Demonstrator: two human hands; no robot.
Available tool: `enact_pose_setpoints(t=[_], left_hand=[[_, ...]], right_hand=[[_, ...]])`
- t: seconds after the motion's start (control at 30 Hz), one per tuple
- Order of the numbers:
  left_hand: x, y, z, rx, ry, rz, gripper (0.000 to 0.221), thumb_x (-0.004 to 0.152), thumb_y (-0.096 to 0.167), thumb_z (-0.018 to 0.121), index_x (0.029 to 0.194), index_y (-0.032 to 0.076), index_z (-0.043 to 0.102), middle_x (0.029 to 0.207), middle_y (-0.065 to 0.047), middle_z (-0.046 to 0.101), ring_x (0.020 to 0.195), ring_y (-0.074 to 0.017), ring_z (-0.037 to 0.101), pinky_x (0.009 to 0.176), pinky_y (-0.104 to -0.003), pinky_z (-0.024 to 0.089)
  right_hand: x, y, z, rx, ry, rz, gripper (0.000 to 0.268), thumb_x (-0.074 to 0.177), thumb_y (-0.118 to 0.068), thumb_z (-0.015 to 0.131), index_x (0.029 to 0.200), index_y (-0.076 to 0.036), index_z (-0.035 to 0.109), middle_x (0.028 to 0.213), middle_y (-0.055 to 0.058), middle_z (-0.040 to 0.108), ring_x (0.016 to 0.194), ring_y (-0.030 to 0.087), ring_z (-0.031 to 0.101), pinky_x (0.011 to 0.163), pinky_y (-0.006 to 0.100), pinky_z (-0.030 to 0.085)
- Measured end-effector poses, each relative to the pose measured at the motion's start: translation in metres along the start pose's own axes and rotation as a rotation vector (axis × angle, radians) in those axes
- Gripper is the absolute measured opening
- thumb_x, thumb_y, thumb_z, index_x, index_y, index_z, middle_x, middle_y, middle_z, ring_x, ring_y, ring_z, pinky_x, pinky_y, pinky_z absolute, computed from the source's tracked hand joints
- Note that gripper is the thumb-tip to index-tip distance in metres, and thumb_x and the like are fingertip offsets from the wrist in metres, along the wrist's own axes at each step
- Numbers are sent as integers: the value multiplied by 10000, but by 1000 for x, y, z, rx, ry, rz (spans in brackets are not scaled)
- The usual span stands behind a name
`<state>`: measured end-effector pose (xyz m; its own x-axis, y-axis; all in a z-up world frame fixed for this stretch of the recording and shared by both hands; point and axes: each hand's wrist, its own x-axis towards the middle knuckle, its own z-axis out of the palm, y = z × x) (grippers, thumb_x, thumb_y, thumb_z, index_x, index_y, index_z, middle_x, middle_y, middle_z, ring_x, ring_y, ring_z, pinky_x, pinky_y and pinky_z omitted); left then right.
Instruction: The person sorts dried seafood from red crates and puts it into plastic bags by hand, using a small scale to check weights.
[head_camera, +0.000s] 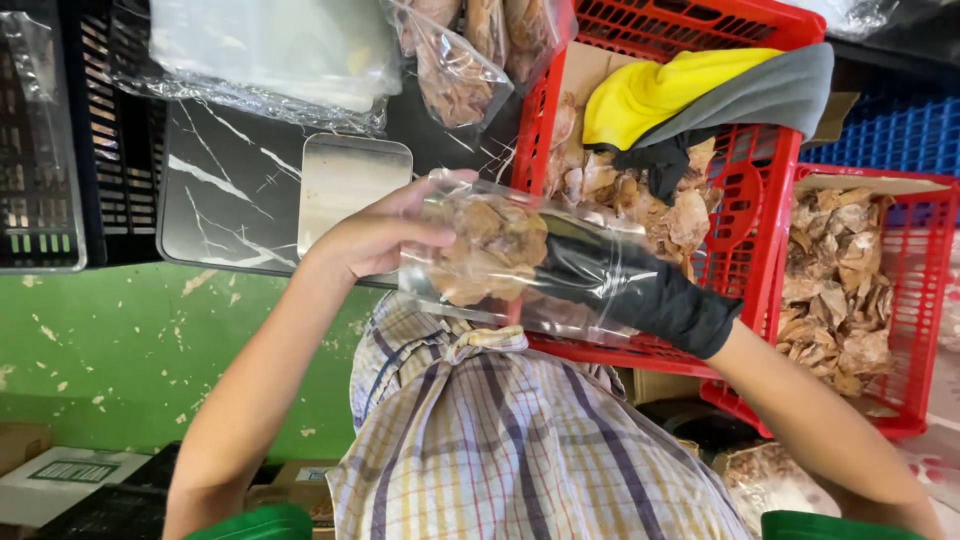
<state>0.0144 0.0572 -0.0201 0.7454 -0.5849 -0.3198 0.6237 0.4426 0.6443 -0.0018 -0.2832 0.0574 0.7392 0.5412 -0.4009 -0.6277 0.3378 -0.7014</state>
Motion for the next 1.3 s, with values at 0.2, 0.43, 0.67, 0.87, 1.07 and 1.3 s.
enact_pose_setpoints(t=[0.2, 0.43, 0.67, 0.87, 1.07, 1.3], left_hand=[[0, -11, 9, 108, -14, 269, 956, 768, -128, 741, 1551, 208, 308, 1153, -260, 682, 769, -254, 744, 638, -317, 646], [-5, -33, 15, 131, 152, 199, 935, 735, 7, 851, 1542, 165, 406, 1300, -180, 658, 1038, -231, 700, 830, -338, 636], [-32, -40, -19, 67, 456, 135, 994, 776, 184, 823, 1585, 115, 250, 1350, -220, 544, 815, -157, 652, 601, -335, 592], [-42, -56, -69, -133, 591, 318, 545, 818, 63, 749, 1304, 114, 508, 1289, -183, 645, 1017, -347, 720, 830, -513, 623], [-32, -37, -34, -114, 502, 352, 596, 781, 76, 771, 1315, 87, 507, 1217, -179, 673, 1020, -328, 723, 833, -513, 620], [-40, -65, -74, -181, 599, 386, 432, 829, 38, 749, 1209, 58, 544, 1137, -202, 703, 954, -353, 749, 791, -502, 638]], right_hand=[[3, -4, 4, -7, -9, 8, 855, 772, 91, 688, 1553, 77, 340, 1245, 391, 624, 1157, 550, 629, 1015, 702, 491], [8, -11, 63, -171, 167, -53, 744, 689, 21, 784, 1390, 115, 553, 1330, 326, 639, 1243, 432, 649, 1023, 572, 570], [-8, -29, -6, -633, 480, -169, 434, 848, 40, 634, 1275, -21, 674, 1128, 207, 739, 1074, 284, 731, 988, 379, 571], [4, 8, -267, -1528, 873, -96, 468, 962, -304, 735, 1414, -227, 641, 1219, 125, 716, 1177, 324, 656, 1002, 419, 528], [24, 71, -329, -1974, 989, -139, 692, 896, -370, 793, 1504, -159, 541, 1246, 187, 678, 1173, 343, 658, 985, 435, 551], [-3, 33, -292, -1547, 1299, 41, 301, 896, -427, 800, 1138, -253, 762, 957, 59, 740, 966, 354, 714, 784, 505, 614]])
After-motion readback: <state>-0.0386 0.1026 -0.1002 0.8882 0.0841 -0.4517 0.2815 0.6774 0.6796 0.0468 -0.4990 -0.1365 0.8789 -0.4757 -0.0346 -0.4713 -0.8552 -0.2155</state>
